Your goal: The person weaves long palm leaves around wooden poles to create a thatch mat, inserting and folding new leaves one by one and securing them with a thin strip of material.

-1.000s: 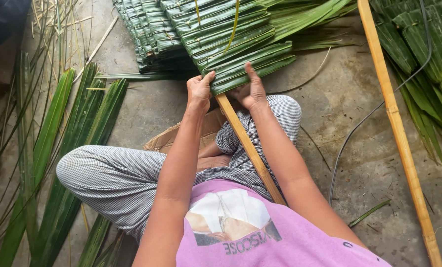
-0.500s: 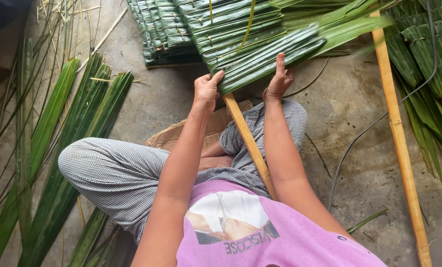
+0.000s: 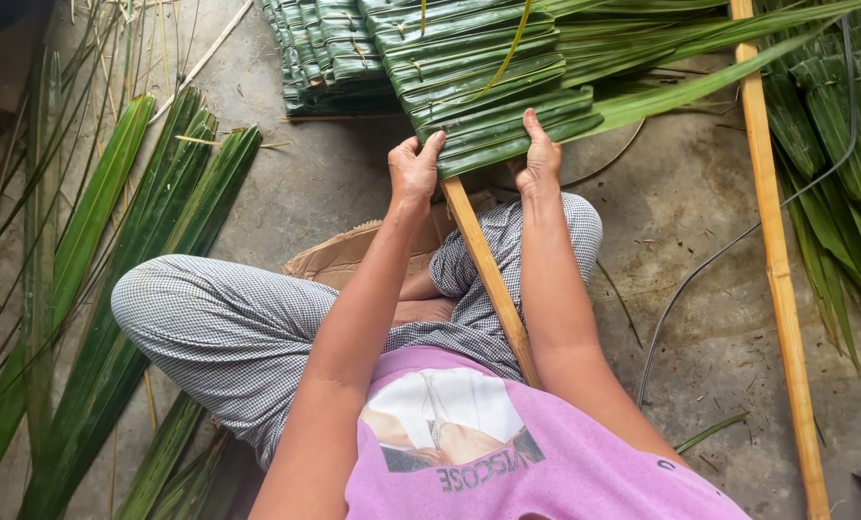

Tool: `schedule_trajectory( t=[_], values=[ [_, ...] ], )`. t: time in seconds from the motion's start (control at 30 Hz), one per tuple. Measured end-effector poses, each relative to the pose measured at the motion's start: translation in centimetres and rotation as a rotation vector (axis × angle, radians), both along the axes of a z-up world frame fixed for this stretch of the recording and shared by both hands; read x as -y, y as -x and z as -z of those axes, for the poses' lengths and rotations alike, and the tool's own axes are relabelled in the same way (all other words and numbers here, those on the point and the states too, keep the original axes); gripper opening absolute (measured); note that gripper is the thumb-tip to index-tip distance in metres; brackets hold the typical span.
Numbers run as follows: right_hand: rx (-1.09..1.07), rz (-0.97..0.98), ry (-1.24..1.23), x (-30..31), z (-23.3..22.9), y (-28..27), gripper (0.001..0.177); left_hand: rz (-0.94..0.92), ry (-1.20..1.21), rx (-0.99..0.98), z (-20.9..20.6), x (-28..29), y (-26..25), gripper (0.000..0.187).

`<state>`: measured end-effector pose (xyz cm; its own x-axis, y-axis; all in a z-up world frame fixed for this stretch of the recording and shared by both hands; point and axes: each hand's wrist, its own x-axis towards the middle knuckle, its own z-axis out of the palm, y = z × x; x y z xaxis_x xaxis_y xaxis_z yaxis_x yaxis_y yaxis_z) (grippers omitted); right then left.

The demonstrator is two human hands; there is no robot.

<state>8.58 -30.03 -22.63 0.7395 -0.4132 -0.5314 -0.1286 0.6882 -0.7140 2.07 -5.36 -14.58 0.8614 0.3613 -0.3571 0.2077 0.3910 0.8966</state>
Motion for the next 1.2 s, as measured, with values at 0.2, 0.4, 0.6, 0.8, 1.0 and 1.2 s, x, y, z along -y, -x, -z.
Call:
schedule_trajectory(
  t=[0.2,0.4,0.6,0.8,1.0,1.2],
  values=[
    [-0.103,-0.019,-0.077,1.5,4.7,-0.1,0.044,-0.016,-0.312,-0.012,-2.5,1.7,2.6,0.025],
    [-0.176,0.042,-0.028,0.2,4.1,1.2,0.040,-0.015,-0.336,-0.017,-1.3,1.8,2.4,0.029],
    [-0.104,0.286,0.028,-5.1,-4.4,2.9,0.054,-0.023,-0.269,-0.014,-4.0,1.8,2.9,0.039],
    [-0.098,0.343,0.064,-6.3,-4.6,2.5,0.063,-0.112,0.575,-0.139,-7.5,5.5,7.9,0.064],
    [-0.062,0.344,0.075,-5.4,-2.6,1.3,0.051,-0.168,0.618,-0.037,-4.6,7.0,8.1,0.051],
    [-0.030,0.350,0.105,-5.3,-2.1,0.6,0.048,-0.135,0.603,-0.060,-6.9,6.7,8.1,0.058]
  ],
)
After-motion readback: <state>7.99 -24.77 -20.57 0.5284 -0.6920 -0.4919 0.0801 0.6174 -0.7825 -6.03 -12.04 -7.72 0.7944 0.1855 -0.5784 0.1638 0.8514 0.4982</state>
